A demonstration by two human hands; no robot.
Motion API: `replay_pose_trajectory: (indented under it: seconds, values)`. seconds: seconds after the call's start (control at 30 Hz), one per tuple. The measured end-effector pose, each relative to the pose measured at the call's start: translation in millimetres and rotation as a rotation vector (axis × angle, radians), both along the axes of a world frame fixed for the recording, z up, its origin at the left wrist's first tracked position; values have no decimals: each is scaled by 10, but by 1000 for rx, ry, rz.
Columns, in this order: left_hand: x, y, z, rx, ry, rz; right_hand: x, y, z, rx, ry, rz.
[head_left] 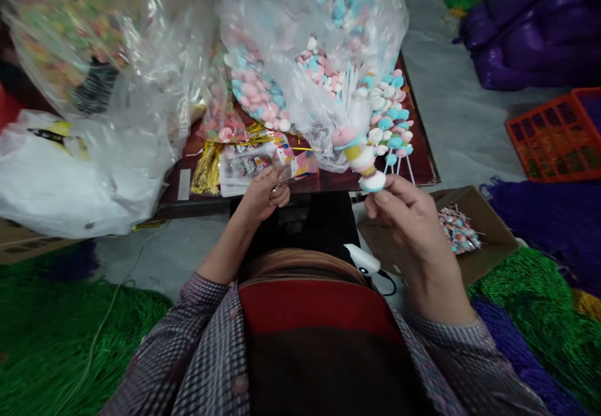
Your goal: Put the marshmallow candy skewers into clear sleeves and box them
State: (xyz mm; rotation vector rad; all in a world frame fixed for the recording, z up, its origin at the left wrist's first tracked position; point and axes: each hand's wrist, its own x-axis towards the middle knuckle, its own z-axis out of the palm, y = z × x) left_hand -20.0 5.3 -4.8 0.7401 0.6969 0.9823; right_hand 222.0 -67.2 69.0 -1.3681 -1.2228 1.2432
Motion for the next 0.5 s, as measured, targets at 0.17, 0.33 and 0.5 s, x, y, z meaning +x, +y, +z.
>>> replay_pose_trajectory:
  seconds: [0.17,0.33,0.5]
  values:
    - [-26,12,8,2,8,4,96,-56,81,41,-201,73]
    - [-43,24,63,15,48,14,217,-21,95,157,-417,131]
    - [-59,34,70,13,94,22,361,13,98,289,-559,130]
